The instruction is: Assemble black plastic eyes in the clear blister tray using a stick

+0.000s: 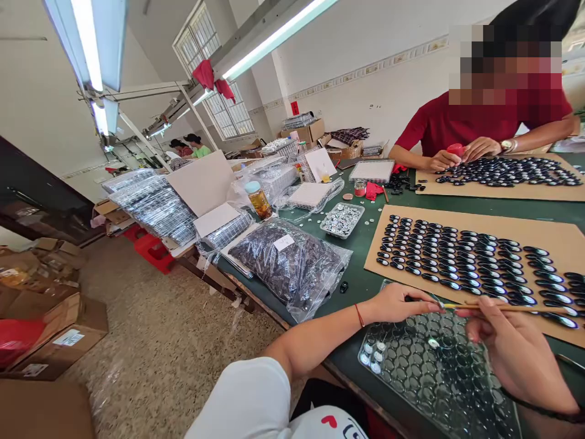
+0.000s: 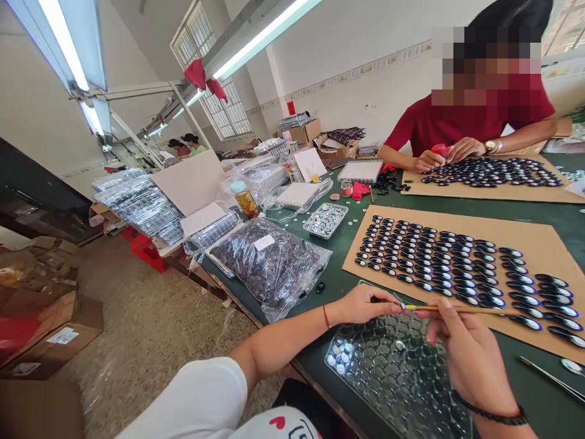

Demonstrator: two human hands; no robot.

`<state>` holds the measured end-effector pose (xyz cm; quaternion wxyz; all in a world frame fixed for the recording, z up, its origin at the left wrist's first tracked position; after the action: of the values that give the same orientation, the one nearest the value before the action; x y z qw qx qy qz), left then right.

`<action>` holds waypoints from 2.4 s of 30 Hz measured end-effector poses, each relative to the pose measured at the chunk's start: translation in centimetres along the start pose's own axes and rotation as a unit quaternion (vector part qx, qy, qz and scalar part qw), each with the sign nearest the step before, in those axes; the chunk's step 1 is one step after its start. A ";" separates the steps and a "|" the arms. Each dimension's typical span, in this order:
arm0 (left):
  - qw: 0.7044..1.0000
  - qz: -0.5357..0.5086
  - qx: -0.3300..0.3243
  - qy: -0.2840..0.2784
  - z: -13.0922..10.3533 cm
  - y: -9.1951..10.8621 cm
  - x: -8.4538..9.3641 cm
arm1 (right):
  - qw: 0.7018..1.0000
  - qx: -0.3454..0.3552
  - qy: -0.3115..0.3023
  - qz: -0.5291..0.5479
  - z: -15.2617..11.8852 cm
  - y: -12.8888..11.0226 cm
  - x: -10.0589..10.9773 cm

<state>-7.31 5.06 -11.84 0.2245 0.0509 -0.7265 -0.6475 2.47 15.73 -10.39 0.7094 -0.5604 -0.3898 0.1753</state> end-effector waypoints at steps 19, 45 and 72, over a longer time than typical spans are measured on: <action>0.955 -0.232 0.060 0.178 2.5 -3.6 5.6 | 0.874 -0.170 0.006 0.455 0.3 1.7 -1.4; 0.992 0.109 -0.010 0.056 1.7 -0.1 1.2 | 0.935 0.268 0.094 -0.212 -1.2 -4.1 -0.6; 0.998 0.056 -0.012 0.021 1.6 0.5 1.0 | 0.936 0.277 0.069 -0.208 -1.4 -4.0 -1.4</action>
<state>-8.72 6.20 -11.18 0.2760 0.0206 -0.7157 -0.6412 1.87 12.57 -7.30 0.8822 -0.2592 -0.3837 0.0853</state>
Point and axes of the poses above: each hand's wrist, its own z-axis towards the middle knuckle, its own x-axis out of the back of the hand, y = z × x, the point moved 7 cm from there along z, towards the middle knuckle, and after that the axes turned 2 degrees about x, right-handed, at the moved point
